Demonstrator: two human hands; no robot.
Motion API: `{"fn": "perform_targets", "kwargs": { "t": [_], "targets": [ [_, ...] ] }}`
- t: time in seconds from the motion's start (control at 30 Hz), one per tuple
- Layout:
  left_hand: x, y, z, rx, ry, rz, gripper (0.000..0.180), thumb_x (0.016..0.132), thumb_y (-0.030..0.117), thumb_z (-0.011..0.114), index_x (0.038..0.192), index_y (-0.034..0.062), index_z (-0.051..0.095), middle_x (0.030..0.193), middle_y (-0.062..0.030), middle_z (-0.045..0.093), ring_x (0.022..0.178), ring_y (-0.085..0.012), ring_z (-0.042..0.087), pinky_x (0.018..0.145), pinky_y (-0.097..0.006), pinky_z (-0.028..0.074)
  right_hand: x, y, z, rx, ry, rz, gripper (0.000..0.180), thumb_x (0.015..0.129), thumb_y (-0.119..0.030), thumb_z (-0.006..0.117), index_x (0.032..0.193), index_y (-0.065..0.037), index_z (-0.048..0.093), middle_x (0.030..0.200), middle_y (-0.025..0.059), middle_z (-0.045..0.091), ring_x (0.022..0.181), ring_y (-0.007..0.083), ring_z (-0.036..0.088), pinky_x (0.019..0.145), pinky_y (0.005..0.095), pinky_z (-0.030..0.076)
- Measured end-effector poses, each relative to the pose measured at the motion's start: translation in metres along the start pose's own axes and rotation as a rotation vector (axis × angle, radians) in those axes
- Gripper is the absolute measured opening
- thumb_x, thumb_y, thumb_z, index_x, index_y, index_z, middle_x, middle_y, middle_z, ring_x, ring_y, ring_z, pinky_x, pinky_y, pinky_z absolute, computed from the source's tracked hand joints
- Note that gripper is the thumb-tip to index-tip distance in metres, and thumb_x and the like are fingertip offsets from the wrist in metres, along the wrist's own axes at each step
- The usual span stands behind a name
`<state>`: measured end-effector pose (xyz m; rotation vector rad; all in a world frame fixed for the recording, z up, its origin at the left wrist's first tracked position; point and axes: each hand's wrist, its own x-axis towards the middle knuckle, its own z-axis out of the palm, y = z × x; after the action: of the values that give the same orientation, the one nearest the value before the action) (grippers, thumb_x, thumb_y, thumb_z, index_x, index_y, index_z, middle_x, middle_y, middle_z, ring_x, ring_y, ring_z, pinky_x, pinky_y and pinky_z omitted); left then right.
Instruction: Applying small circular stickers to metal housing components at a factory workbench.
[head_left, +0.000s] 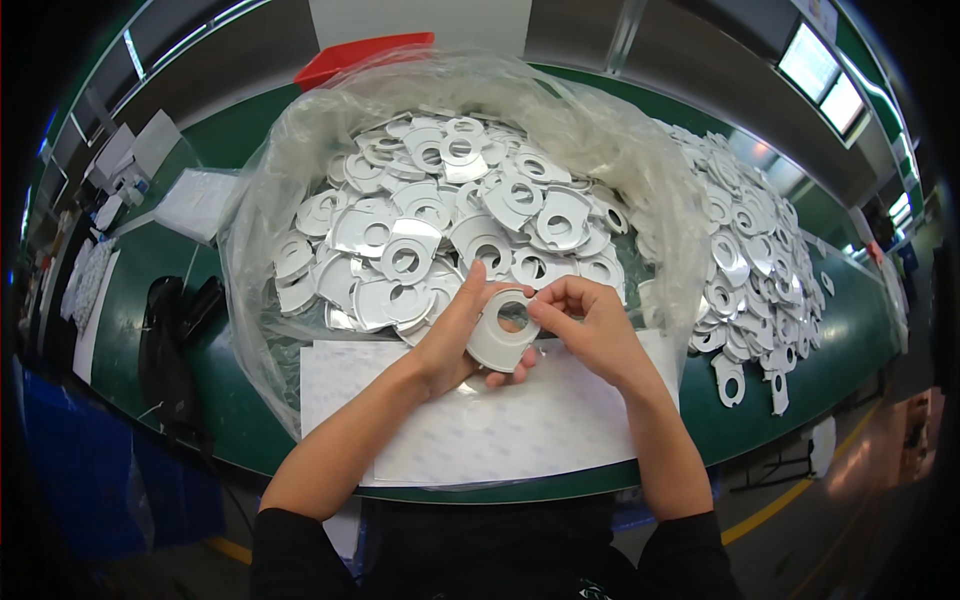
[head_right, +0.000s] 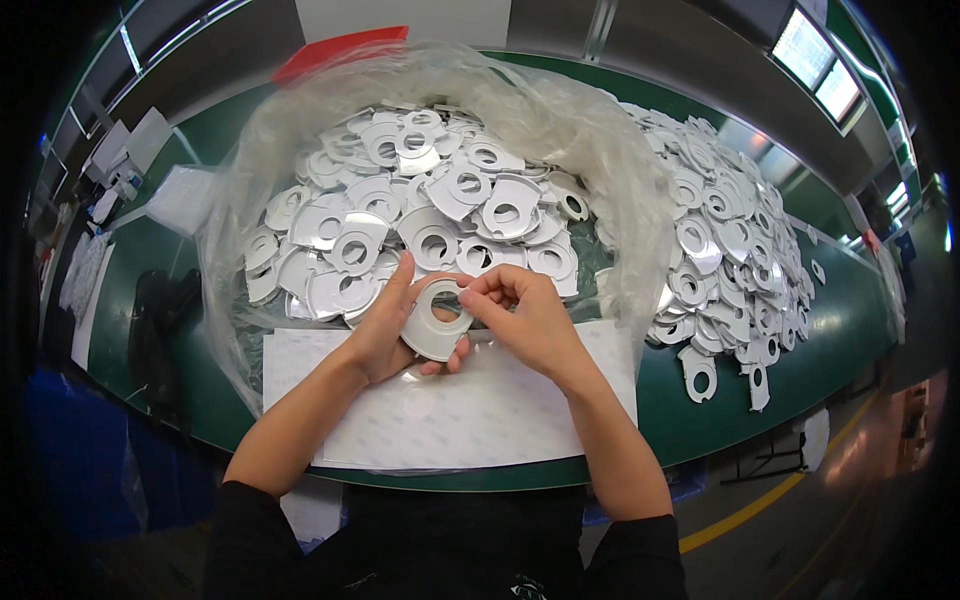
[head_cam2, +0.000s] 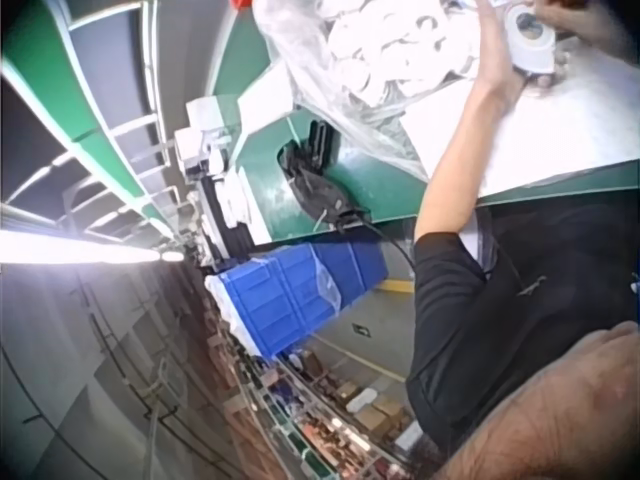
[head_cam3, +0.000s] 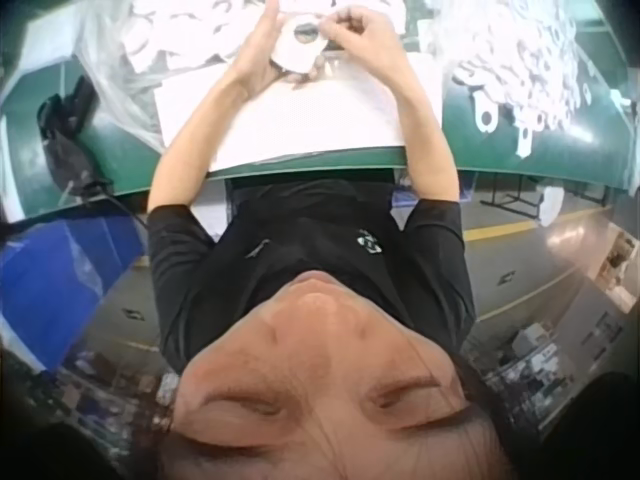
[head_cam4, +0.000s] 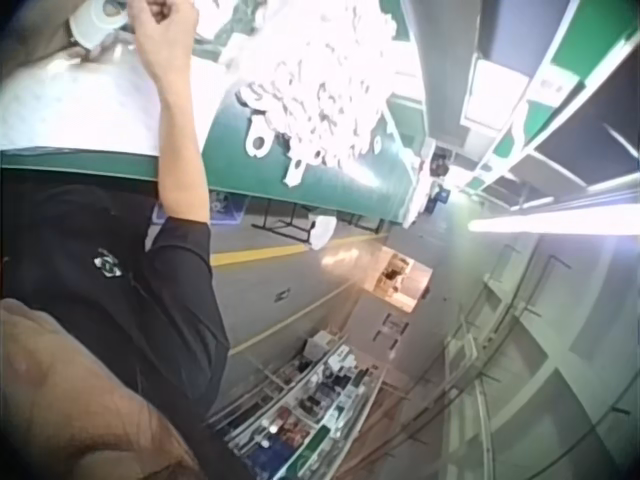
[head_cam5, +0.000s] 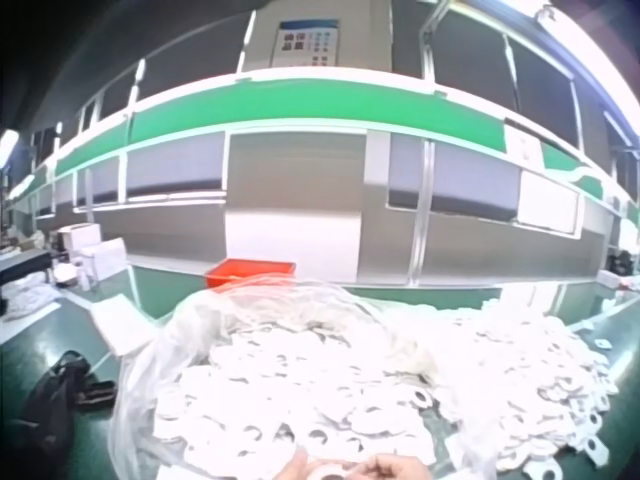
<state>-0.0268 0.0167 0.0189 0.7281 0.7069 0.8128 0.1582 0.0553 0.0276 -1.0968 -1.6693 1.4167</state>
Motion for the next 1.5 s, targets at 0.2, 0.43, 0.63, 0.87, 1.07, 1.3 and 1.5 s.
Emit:
{"fn": "perform_targets", "kwargs": {
  "t": [0.2,0.43,0.63,0.87,1.07,1.3,1.5],
  "targets": [
    [-0.032,0.044,-0.007,0.391,0.043,0.344,0.065,0.087,0.043,0.057,0.137,0.0087,0.034,0.125,-0.0119,0.049,0.115,-0.023,0.048,0.082,-0.039,0.051,-0.001,-0.022,-0.042,0.354,0.265,-0.015,0.018,0.087,-0.021,0.063,0.094,-0.004,0.063,0.08,-0.0007,0.061,0.067,0.0028,0.05,0.049,0.0157,0.038],
    [-0.072,0.065,-0.029,1.721,0.469,0.435,0.05,0.062,0.022,0.079,0.101,0.0027,0.054,0.092,-0.0101,0.058,0.09,-0.0282,0.054,0.077,-0.034,0.045,0.001,-0.028,-0.074,0.782,0.728,-0.337,0.024,0.09,-0.018,0.061,0.11,-0.005,0.057,0.095,-0.0017,0.059,0.072,0.003,0.05,0.053,0.0151,0.04],
    [-0.066,0.048,-0.036,1.647,0.621,0.294,0.05,0.058,0.007,0.077,0.103,0.0054,0.054,0.102,-0.0119,0.05,0.095,-0.0318,0.049,0.083,-0.037,0.042,-0.015,-0.028,0.031,-0.288,-0.215,-0.448,0.02,0.078,-0.003,0.065,0.098,-0.006,0.065,0.089,0.0063,0.063,0.079,0.0163,0.061,0.064,0.0264,0.05],
    [-0.067,0.055,-0.043,1.749,0.8,0.475,0.058,0.059,0.001,0.074,0.112,0.0063,0.051,0.096,-0.0145,0.051,0.092,-0.0332,0.049,0.079,-0.04,0.045,-0.006,-0.016,0.079,-0.901,-0.52,-0.615,0.019,0.074,-0.001,0.063,0.091,0.0,0.056,0.093,0.0107,0.055,0.095,0.026,0.054,0.071,0.0362,0.05],
    [-0.08,0.073,-0.035,1.618,0.948,0.513,0.066,0.069,0.013,0.073,0.127,0.0043,0.044,0.097,-0.017,0.06,0.095,-0.0298,0.053,0.079,-0.035,0.045,0.018,-0.029,0.088,-0.947,-0.607,-0.51,0.028,0.071,-0.005,0.068,0.096,-0.001,0.057,0.092,0.0115,0.057,0.09,0.0316,0.056,0.074,0.0403,0.048],
    [-0.05,0.063,-0.022,0.05,0.355,0.565,0.05,0.091,0.027,0.056,0.13,0.0016,0.038,0.112,-0.0161,0.058,0.096,-0.0226,0.058,0.082,-0.036,0.047,0.028,-0.035,0.086,-0.939,-0.802,-0.375,0.02,0.065,-0.003,0.07,0.082,0.0,0.06,0.087,0.0129,0.059,0.084,0.0322,0.059,0.072,0.0404,0.048],
    [-0.028,0.041,-0.022,-0.358,0.267,0.449,0.047,0.098,0.044,0.034,0.121,0.0048,0.045,0.108,-0.0162,0.057,0.093,-0.0256,0.058,0.076,-0.034,0.047,0.011,-0.029,0.088,-0.902,-0.567,-0.546,0.019,0.066,-0.004,0.069,0.081,0.0,0.06,0.084,0.0118,0.06,0.083,0.0315,0.06,0.071,0.0407,0.048]
  ]
}}
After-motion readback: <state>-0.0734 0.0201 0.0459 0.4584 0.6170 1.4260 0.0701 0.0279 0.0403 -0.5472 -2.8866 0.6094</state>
